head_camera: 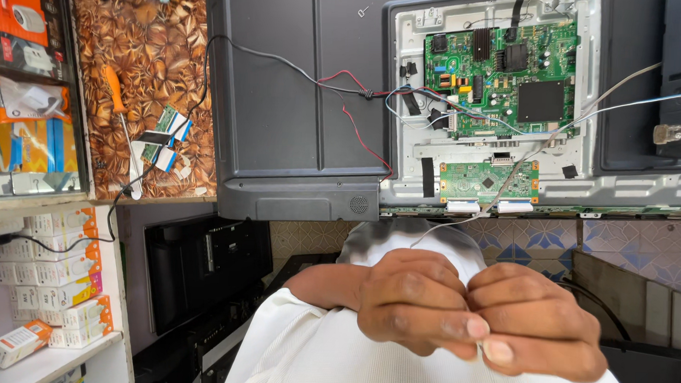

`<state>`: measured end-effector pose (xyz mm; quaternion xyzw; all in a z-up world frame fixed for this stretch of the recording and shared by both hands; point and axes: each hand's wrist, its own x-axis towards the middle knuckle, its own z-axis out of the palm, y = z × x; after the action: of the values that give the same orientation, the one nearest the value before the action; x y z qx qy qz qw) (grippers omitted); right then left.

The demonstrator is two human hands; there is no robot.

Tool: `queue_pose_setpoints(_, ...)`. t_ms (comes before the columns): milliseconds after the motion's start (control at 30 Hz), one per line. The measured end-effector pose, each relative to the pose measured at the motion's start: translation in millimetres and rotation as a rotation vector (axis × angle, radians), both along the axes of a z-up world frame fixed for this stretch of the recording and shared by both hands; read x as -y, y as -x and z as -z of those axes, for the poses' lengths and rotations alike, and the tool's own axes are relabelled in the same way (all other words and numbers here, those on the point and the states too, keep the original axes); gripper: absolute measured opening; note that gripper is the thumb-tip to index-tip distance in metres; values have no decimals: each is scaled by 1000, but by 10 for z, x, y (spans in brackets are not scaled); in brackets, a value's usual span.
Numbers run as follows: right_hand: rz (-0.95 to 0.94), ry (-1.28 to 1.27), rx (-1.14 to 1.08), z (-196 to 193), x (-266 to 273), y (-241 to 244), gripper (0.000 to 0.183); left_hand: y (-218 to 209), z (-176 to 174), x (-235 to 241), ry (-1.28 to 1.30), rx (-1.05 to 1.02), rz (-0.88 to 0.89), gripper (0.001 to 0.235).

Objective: The person works on the back of a television, handling and connecting internal wires to the circuit board. They then reattach the plastic back cover to the television chassis.

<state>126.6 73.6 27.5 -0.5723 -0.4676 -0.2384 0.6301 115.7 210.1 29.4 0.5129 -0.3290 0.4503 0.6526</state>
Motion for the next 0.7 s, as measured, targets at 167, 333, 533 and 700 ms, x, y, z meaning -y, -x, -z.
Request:
queue_pose_setpoints(167, 117, -30, -247, 27, -111, 36, 10, -19, 241, -13, -36, -298, 39, 15)
queue_pose_setpoints(333, 264, -25, -214, 499, 13, -105, 11, -158, 373, -50, -163, -430, 6, 21)
queue_pose_setpoints(533, 363, 19, -284, 639, 73, -143, 18, -222, 478, -101, -264, -531, 38, 12)
queue_pose_setpoints(700, 418, 55, -349, 736, 143, -61, 18, -163, 568, -113, -264, -589, 99, 9)
